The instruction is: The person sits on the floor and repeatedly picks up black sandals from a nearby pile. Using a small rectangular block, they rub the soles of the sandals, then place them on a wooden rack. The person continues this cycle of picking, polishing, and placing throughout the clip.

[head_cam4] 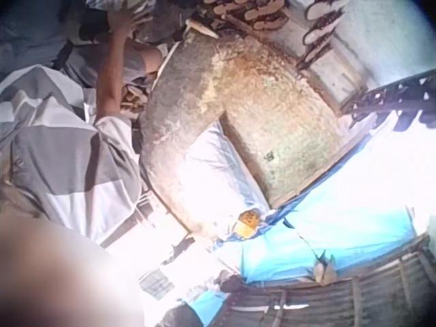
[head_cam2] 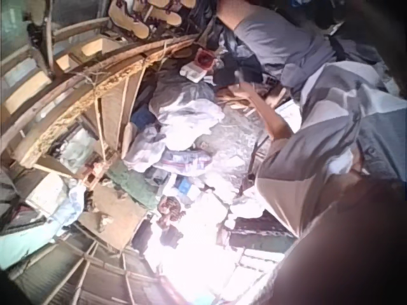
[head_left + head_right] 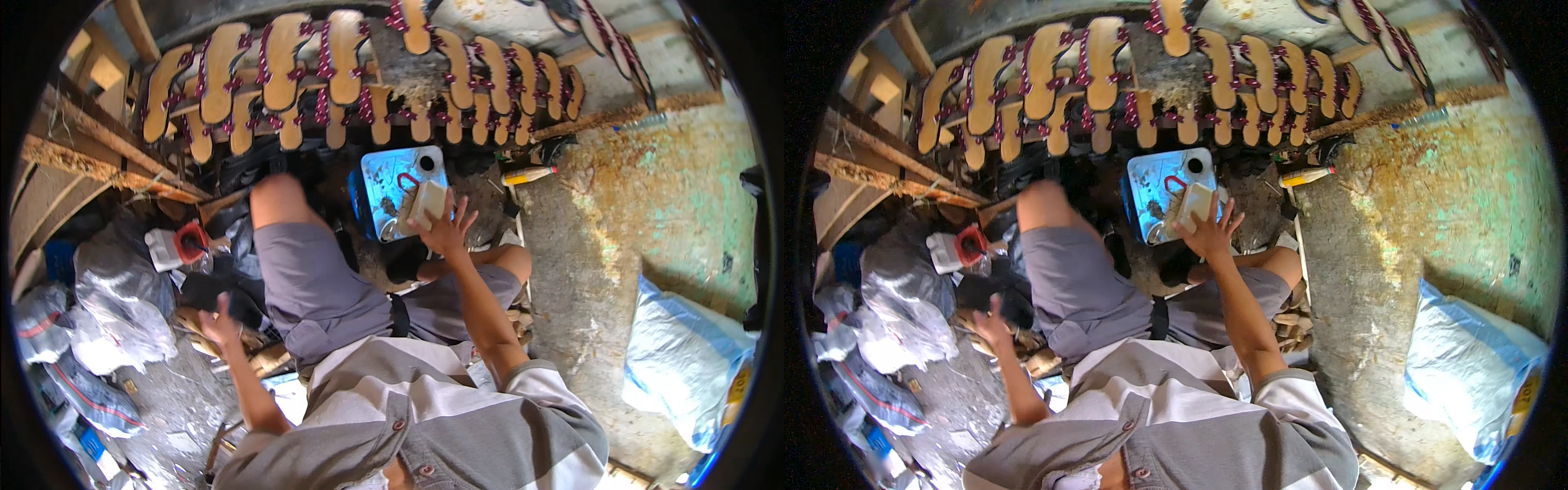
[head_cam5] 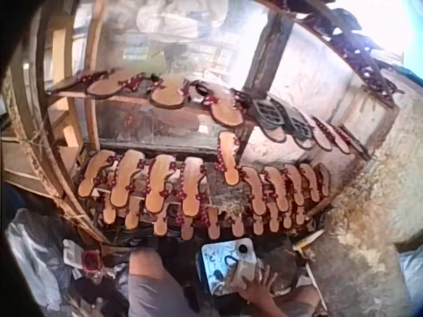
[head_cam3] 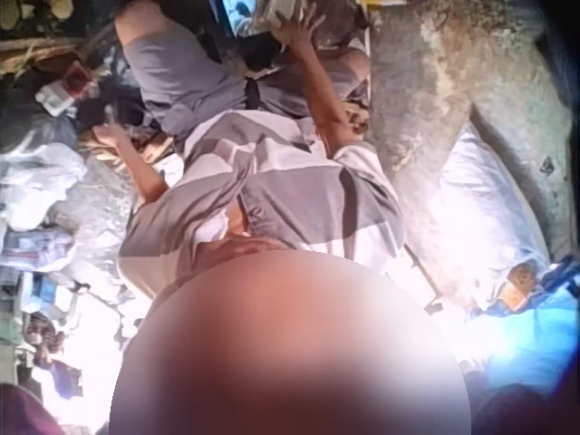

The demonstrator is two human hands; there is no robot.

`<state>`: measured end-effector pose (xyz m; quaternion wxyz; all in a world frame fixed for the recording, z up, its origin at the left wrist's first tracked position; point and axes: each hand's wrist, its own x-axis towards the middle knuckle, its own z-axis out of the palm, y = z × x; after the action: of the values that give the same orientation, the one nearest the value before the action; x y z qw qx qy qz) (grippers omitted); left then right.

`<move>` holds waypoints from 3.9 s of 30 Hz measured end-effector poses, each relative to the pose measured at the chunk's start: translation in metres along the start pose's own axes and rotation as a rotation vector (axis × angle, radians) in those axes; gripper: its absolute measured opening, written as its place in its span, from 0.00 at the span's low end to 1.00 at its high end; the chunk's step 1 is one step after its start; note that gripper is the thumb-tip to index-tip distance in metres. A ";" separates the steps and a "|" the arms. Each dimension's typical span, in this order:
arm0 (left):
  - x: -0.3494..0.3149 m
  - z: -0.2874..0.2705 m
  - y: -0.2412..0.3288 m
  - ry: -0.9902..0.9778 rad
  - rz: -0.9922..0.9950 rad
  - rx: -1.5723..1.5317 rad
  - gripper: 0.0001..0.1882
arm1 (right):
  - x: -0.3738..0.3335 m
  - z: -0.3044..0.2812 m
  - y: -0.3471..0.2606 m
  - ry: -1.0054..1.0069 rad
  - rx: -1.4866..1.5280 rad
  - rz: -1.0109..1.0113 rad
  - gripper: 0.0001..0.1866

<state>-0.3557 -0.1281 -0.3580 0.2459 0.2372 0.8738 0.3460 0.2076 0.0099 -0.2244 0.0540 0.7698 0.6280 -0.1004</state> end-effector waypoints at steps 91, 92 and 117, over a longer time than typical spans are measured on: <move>-0.257 0.043 0.382 -1.576 -0.225 -1.433 0.44 | -0.115 -0.173 -0.082 0.949 0.249 -0.512 0.33; -0.257 0.044 0.380 -1.642 -0.248 -1.444 0.44 | -0.113 -0.172 -0.082 0.841 0.291 -0.442 0.32; -0.206 0.062 0.332 -1.231 0.175 -0.567 0.25 | -0.041 0.021 0.011 0.173 0.312 0.046 0.48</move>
<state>-0.0795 -0.0033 -0.1032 0.7219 0.3868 0.4279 0.3823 0.2086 -0.0361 -0.2359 -0.1178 0.7888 0.5893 -0.1288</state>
